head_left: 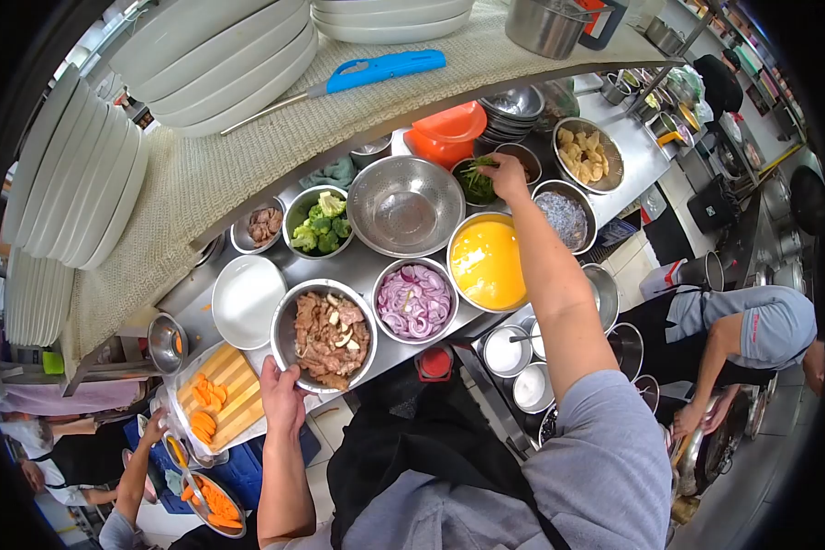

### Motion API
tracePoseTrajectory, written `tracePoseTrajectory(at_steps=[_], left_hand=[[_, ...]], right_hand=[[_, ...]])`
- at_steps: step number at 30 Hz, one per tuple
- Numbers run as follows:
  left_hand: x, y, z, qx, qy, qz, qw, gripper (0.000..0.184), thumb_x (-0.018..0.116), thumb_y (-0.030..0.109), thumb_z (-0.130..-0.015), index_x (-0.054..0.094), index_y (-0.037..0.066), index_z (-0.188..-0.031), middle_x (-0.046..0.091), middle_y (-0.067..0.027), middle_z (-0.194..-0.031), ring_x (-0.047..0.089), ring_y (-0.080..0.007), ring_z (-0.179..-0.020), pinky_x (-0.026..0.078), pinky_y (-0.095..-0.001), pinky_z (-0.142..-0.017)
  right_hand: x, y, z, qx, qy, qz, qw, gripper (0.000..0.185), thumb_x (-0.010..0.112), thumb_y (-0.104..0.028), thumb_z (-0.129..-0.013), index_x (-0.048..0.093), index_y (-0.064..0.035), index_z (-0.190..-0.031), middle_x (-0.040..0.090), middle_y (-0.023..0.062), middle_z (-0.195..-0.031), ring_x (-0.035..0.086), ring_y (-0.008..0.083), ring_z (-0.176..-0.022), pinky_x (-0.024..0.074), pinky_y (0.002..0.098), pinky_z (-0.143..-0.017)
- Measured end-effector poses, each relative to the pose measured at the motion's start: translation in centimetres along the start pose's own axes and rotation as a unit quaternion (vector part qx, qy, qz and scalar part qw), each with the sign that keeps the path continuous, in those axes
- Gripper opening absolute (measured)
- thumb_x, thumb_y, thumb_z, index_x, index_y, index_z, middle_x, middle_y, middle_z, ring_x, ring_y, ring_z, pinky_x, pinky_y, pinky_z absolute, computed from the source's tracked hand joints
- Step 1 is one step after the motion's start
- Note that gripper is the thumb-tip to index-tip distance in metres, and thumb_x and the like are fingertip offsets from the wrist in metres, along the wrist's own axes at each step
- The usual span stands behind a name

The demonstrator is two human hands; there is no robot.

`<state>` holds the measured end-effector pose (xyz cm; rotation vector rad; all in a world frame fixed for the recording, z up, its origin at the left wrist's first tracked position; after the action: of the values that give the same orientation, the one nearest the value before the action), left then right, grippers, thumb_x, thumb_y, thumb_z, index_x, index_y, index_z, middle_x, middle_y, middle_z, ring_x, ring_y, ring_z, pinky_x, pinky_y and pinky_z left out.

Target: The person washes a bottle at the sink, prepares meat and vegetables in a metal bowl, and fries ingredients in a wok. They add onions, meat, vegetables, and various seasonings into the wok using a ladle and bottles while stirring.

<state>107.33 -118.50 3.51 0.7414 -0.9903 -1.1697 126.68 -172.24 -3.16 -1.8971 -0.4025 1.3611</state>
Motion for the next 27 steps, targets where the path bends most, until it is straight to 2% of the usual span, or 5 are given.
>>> tracePoseTrajectory(at_steps=[10,16,19,22,27], left_hand=[[4.0,0.4,-0.9,0.007,-0.011,0.033,0.999,0.031,0.047,-0.001,-0.087,0.046,0.005,-0.117,0.062,-0.0107,-0.094,0.066,-0.0199,-0.066,0.057,-0.0294,-0.047],[9.2,-0.6,-6.4,0.005,-0.064,-0.020,0.998,0.022,0.051,0.001,-0.085,0.047,0.004,-0.106,0.063,-0.0119,-0.090,0.064,-0.0188,-0.060,0.054,-0.0272,-0.043],[12.7,-0.2,-8.9,0.028,-0.091,-0.066,0.993,0.032,0.053,0.004,-0.085,0.046,-0.001,-0.116,0.060,-0.0143,-0.097,0.065,-0.0201,-0.068,0.056,-0.0278,-0.046],[14.6,-0.9,-11.1,0.030,-0.142,-0.034,0.989,0.028,0.053,0.004,-0.086,0.046,-0.001,-0.113,0.059,-0.0146,-0.098,0.065,-0.0204,-0.069,0.057,-0.0282,-0.047],[12.4,0.8,-9.6,-0.008,-0.196,-0.072,0.978,0.023,0.052,0.004,-0.086,0.046,0.001,-0.108,0.061,-0.0127,-0.091,0.065,-0.0193,-0.065,0.056,-0.0282,-0.047]], right_hand=[[-4.2,-4.9,0.5,0.128,0.025,-0.259,0.957,0.008,0.069,-0.008,-0.085,0.065,-0.0020,-0.089,0.060,0.0017,-0.068,0.052,0.0079,-0.055,0.0403,0.0219,-0.048],[-5.8,-11.3,4.0,0.077,-0.012,-0.517,0.853,0.007,0.066,-0.002,-0.085,0.064,-0.0010,-0.091,0.064,0.0040,-0.078,0.058,0.0110,-0.064,0.0472,0.0235,-0.056],[-5.4,-16.8,8.6,0.075,-0.083,-0.574,0.811,0.010,0.065,-0.005,-0.088,0.063,-0.0020,-0.097,0.064,0.0035,-0.082,0.059,0.0116,-0.067,0.0484,0.0239,-0.058],[-3.2,-19.8,12.3,0.105,-0.166,-0.501,0.843,0.011,0.065,-0.006,-0.088,0.063,-0.0018,-0.099,0.064,0.0044,-0.083,0.059,0.0116,-0.065,0.0485,0.0242,-0.058],[-2.0,-23.4,18.0,0.070,-0.183,-0.105,0.975,0.039,0.069,-0.008,-0.084,0.056,0.0090,-0.117,0.066,0.0096,-0.082,0.063,0.0128,-0.063,0.0525,0.0263,-0.056]])
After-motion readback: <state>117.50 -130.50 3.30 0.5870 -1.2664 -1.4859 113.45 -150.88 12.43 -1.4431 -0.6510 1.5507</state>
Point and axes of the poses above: each hand's wrist, its own z-axis away from the middle knuckle, its own x-axis out of the palm, y = z × x, the point moved 1 cm from there along -z, towards the middle knuckle
